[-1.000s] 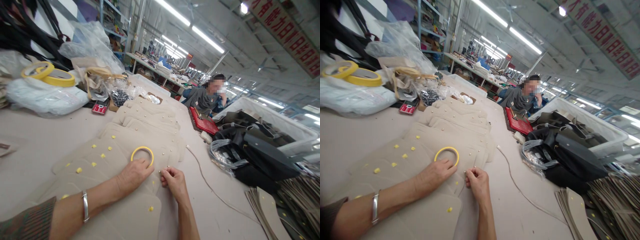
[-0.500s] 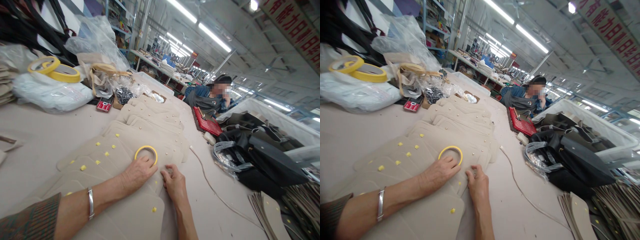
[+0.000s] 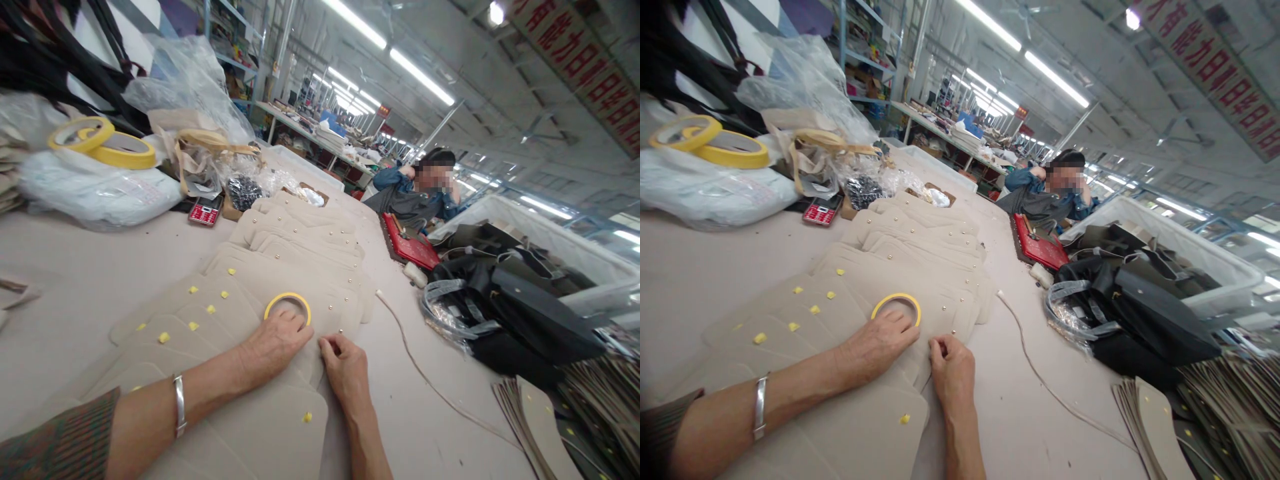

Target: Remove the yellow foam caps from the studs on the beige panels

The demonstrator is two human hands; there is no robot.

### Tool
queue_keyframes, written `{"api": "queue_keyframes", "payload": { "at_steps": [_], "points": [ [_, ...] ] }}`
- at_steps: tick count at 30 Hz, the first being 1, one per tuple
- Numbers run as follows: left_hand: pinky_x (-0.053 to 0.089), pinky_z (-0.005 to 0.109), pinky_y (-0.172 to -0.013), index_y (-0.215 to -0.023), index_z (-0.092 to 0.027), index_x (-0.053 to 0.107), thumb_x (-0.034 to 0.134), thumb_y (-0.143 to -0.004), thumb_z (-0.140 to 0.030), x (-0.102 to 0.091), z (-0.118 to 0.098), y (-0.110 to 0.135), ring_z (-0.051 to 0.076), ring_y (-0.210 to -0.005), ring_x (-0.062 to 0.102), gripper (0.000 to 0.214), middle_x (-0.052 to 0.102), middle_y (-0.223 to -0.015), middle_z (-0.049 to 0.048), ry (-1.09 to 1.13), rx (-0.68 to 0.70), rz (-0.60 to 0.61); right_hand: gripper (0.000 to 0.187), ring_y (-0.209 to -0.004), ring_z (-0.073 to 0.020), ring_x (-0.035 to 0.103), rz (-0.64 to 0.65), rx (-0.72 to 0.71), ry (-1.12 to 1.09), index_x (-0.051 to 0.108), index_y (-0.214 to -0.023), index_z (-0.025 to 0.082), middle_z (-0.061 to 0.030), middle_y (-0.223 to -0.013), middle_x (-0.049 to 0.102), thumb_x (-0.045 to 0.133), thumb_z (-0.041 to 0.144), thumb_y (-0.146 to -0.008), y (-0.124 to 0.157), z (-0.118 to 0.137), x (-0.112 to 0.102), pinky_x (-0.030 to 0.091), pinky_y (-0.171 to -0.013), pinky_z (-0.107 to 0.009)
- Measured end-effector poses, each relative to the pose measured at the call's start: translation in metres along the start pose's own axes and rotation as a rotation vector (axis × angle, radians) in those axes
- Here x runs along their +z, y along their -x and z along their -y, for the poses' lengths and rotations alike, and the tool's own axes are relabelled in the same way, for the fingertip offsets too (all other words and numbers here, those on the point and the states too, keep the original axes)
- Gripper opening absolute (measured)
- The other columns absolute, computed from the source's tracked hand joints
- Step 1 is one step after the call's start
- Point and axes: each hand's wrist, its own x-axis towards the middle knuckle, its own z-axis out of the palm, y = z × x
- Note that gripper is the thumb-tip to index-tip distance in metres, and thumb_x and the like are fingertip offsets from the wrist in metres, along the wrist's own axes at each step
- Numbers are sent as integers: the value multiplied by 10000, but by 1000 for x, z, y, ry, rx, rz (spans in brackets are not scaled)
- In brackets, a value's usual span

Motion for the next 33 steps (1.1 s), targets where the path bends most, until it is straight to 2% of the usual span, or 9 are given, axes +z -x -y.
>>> {"api": "queue_keyframes", "payload": {
  "at_steps": [2,7,10,12,15,19,23,28,33],
  "points": [
    [384,357,-708,-865,-177,562,484,-890,-93,-4,0,1,234,-790,480,117,564,-851,64,6,30,-40,209,-632,-154,611,23,-14,27,733,-743,205,-11,-685,702,565,283,-841,-1,1,-3,406,-629,-238],
    [402,278,-627,-885,-183,563,427,-941,-119,-14,4,5,180,-707,504,160,560,-782,24,109,107,-120,282,-555,-125,542,232,-49,-49,697,-606,180,31,-564,625,575,272,-842,1,-2,-15,326,-529,-215],
    [449,238,-601,-1147,-194,544,388,-982,-174,-12,6,6,153,-693,565,228,605,-795,13,220,142,-205,263,-623,-147,577,137,-64,-202,739,-725,175,2,-653,670,557,294,-874,3,-1,-18,391,-572,-223],
    [515,244,-677,-1348,-193,412,383,-996,-202,-10,7,7,152,-779,628,353,662,-894,35,274,168,-262,210,-708,-163,612,25,-119,-321,745,-879,181,-27,-784,707,562,282,-883,4,4,-17,454,-652,-240],
    [555,281,-814,-1430,-175,291,390,-1001,-218,-8,7,6,166,-956,660,442,680,-1083,86,315,171,-267,191,-771,-169,627,-45,-298,-374,707,-1009,189,-56,-889,706,570,215,-878,6,15,-14,496,-709,-268],
    [557,277,-825,-1388,-159,325,411,-994,-213,-8,4,7,173,-975,669,407,684,-1090,90,361,139,-218,202,-847,-171,624,-65,-510,-250,669,-1018,198,-64,-919,696,525,132,-893,7,23,-9,500,-762,-288],
    [533,291,-824,-1257,-160,429,406,-984,-176,-7,2,7,186,-982,651,275,670,-1065,82,399,124,-180,168,-741,-151,606,-115,-582,-102,639,-869,186,-35,-783,666,494,107,-900,7,21,-2,472,-692,-260],
    [471,270,-651,-942,-170,538,436,-954,-149,-12,-2,4,173,-749,616,104,641,-829,27,338,50,-87,174,-586,-120,583,-264,-609,-13,639,-811,186,-11,-668,636,498,112,-881,7,16,8,459,-589,-225],
    [396,264,-564,-865,-181,543,477,-916,-125,-18,-2,3,165,-675,573,100,596,-780,15,202,-23,-26,153,-535,-130,593,-292,-482,-119,684,-760,208,-14,-631,653,547,184,-822,7,22,10,477,-549,-228]
  ]
}}
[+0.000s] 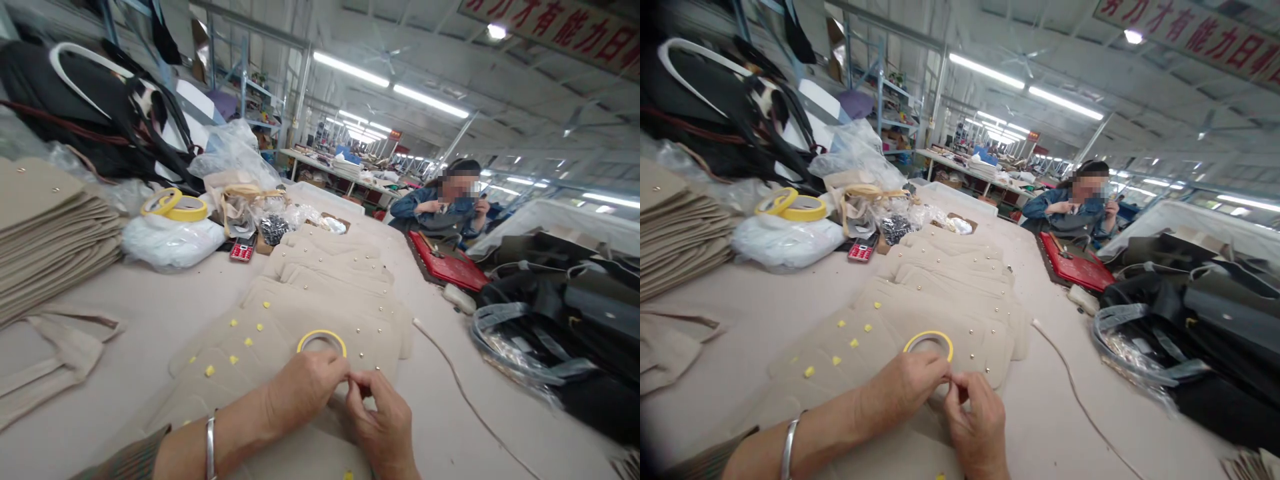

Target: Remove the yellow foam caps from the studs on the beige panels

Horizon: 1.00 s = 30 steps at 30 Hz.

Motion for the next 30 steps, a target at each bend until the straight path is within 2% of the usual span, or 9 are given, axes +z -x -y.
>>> {"api": "queue_keyframes", "payload": {
  "at_steps": [2,4,6,8,10,14,17,22,30],
  "points": [
    [359,267,-526,-832,-186,538,472,-902,-122,-1,0,0,160,-621,532,115,558,-741,10,-40,24,-39,145,-501,-137,579,8,202,-121,683,-711,204,-13,-591,643,574,246,-798,-2,6,1,467,-507,-229],
    [328,273,-503,-800,-186,529,442,-914,-138,-2,-2,-1,158,-580,491,151,524,-705,10,-52,59,-135,182,-458,-137,550,32,454,-293,668,-683,191,-4,-535,611,596,325,-784,-5,11,2,446,-460,-229],
    [316,276,-496,-780,-185,523,387,-940,-154,-1,-3,-1,157,-560,465,212,508,-690,13,-32,106,-230,229,-438,-134,530,35,645,-429,652,-673,176,7,-503,579,619,386,-760,-9,9,4,433,-438,-228],
    [321,276,-501,-785,-186,522,343,-955,-149,2,-4,0,158,-563,461,250,507,-693,16,-14,137,-278,257,-444,-127,520,-4,751,-474,636,-653,166,14,-504,565,658,415,-715,-13,-1,3,442,-445,-227],
    [339,276,-518,-800,-186,526,350,-955,-132,7,-3,0,161,-576,470,240,519,-704,16,-42,132,-266,283,-457,-121,517,-25,812,-471,633,-642,158,17,-514,564,695,432,-674,-17,-16,-2,449,-450,-223],
    [376,282,-552,-805,-184,547,491,-909,-104,22,2,-3,191,-656,523,143,582,-743,34,-214,67,-62,365,-455,-97,517,98,835,-450,689,-774,129,3,-574,611,689,487,-708,-23,-43,-14,427,-447,-199],
    [398,296,-562,-805,-182,556,571,-881,-133,29,5,-7,226,-735,556,92,612,-798,58,-263,51,74,387,-413,-76,477,184,825,-386,696,-790,121,2,-571,609,667,503,-735,-26,-49,-15,360,-402,-178],
    [407,310,-565,-799,-174,554,560,-896,-140,28,2,-9,226,-730,562,103,603,-791,59,-241,53,84,347,-403,-94,456,221,776,-243,700,-770,132,13,-532,582,628,471,-759,-30,-48,-7,335,-383,-198],
    [407,314,-575,-816,-176,555,540,-913,-157,29,5,-6,225,-753,569,100,602,-823,54,-223,44,120,257,-577,-168,595,265,557,60,696,-673,185,-13,-594,660,545,350,-800,-36,-48,0,417,-564,-252]
  ]
}}
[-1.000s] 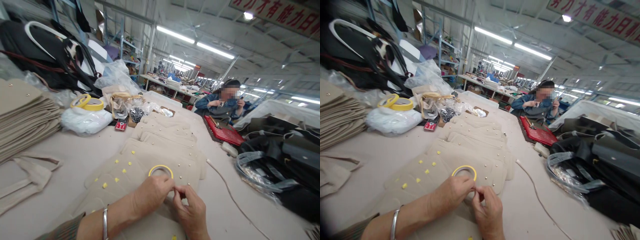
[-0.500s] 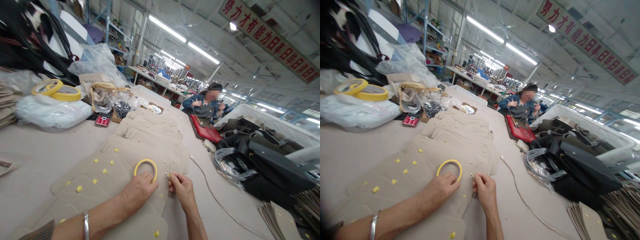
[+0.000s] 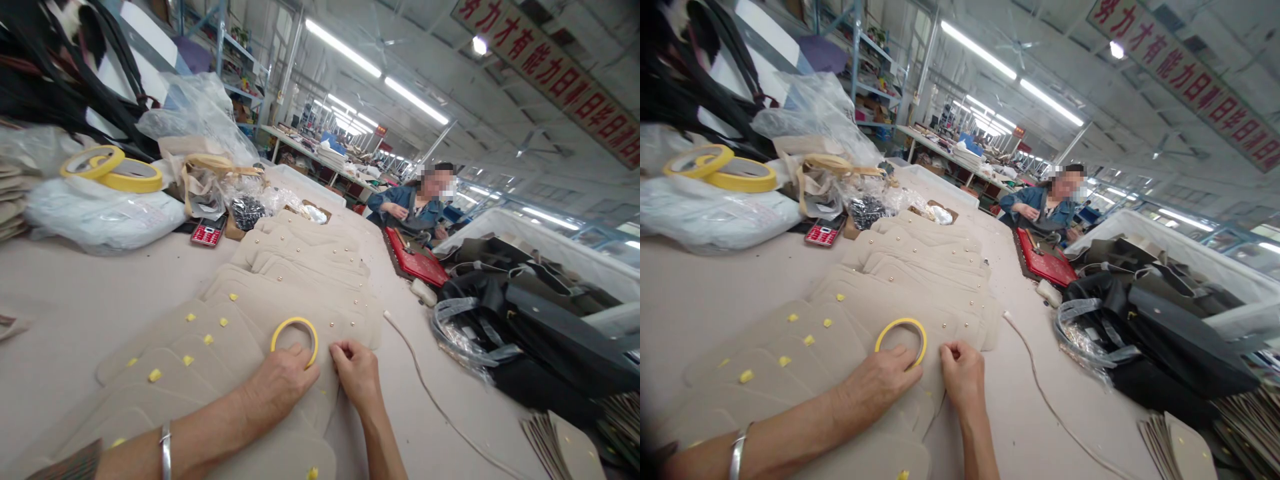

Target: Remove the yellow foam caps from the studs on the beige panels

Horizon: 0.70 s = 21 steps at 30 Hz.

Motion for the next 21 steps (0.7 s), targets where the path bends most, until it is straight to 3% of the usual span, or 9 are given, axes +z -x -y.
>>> {"api": "queue_keyframes", "payload": {
  "at_steps": [3,5,7,11,16,21],
  "points": [
    [412,316,-586,-827,-178,559,533,-918,-161,0,0,0,222,-754,568,96,600,-829,52,16,-9,9,222,-555,-176,604,-14,-14,20,698,-777,190,-12,-591,661,545,349,-802,0,-1,2,432,-555,-259],
    [412,315,-586,-845,-179,565,538,-914,-155,0,0,0,228,-770,568,78,599,-839,56,14,-22,17,284,-465,-166,561,-10,40,-32,663,-995,184,28,-510,608,563,367,-802,2,-5,4,422,-489,-251],
    [413,314,-587,-858,-179,568,549,-902,-140,0,0,0,236,-786,565,62,599,-853,61,11,-35,22,357,-413,-156,525,-3,123,-139,609,-1070,172,49,-480,576,578,409,-804,5,-9,5,411,-430,-238],
    [415,312,-591,-860,-181,574,541,-901,-126,-2,-1,0,241,-804,554,75,598,-870,67,22,-61,41,333,-486,-154,574,38,194,-307,649,-835,164,-8,-567,629,578,488,-802,14,-14,5,468,-463,-237],
    [421,315,-606,-881,-177,582,531,-899,-117,-5,0,0,245,-819,546,82,600,-879,74,32,-70,66,335,-480,-161,574,-5,123,-150,685,-764,180,-12,-543,623,543,473,-840,16,-7,8,445,-489,-243],
    [443,330,-644,-870,-173,586,532,-896,-101,-6,-1,-1,244,-829,553,93,615,-902,72,38,-73,91,281,-597,-177,630,-93,-37,-37,681,-799,198,-40,-697,702,507,404,-877,12,-2,14,433,-570,-247]
  ]
}}
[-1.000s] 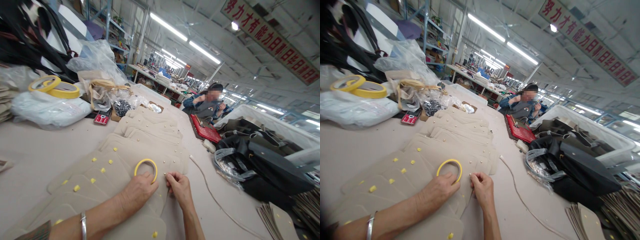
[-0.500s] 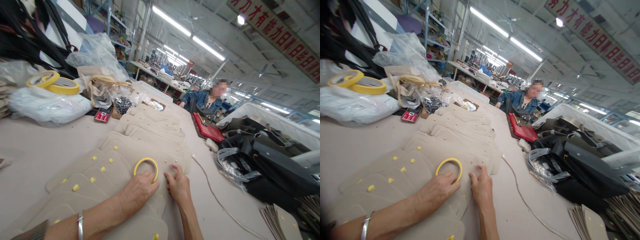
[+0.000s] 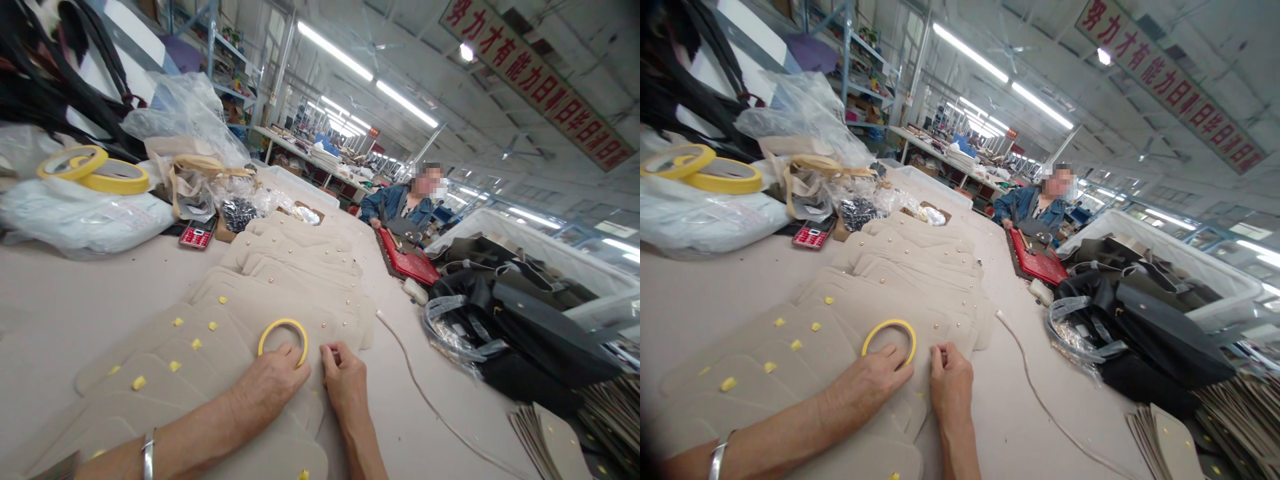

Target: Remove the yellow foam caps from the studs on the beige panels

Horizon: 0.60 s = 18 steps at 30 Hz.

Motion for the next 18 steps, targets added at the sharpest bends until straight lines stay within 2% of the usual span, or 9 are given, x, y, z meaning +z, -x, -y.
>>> {"api": "queue_keyframes", "payload": {
  "at_steps": [3,6,7,9,12,15,18],
  "points": [
    [445,322,-647,-905,-173,595,525,-905,-103,-1,-1,2,225,-801,554,100,614,-893,62,-7,-1,-30,251,-621,-174,631,54,-28,9,695,-790,198,-26,-688,703,521,357,-874,2,1,-7,418,-590,-242],
    [451,326,-668,-908,-176,591,507,-929,-140,-5,2,4,212,-783,547,93,606,-890,51,8,22,-114,254,-565,-157,597,266,-25,12,704,-703,193,-2,-616,669,554,331,-855,6,2,-19,375,-523,-230],
    [455,335,-684,-903,-176,587,501,-934,-153,-6,5,4,216,-796,546,94,605,-895,51,8,23,-140,253,-576,-157,599,293,-36,11,707,-693,191,0,-618,667,562,324,-852,7,2,-22,378,-525,-229],
    [459,352,-711,-907,-176,585,495,-936,-158,-8,11,2,233,-841,545,96,606,-913,56,-4,-4,-171,223,-669,-167,631,216,-89,-3,722,-775,185,-12,-713,696,557,306,-863,7,2,-25,427,-597,-234],
    [461,363,-746,-950,-171,589,487,-931,-136,-11,20,-5,250,-917,539,110,612,-973,71,-29,-68,-160,237,-873,-182,651,74,-219,-17,704,-993,185,-47,-947,710,494,240,-897,4,1,-19,472,-795,-268],
    [459,377,-765,-964,-170,589,457,-940,-139,-11,22,-10,255,-931,537,138,617,-994,79,-44,-108,-110,279,-922,-190,637,111,-311,52,694,-1009,196,-59,-957,687,435,177,-908,2,-4,-9,468,-850,-294],
    [454,407,-781,-943,-173,579,442,-938,-144,-10,17,-9,256,-883,542,141,619,-946,79,-80,-99,-70,288,-910,-196,634,125,-325,80,694,-987,209,-60,-943,673,419,170,-914,2,-9,-3,474,-842,-304]
  ]
}}
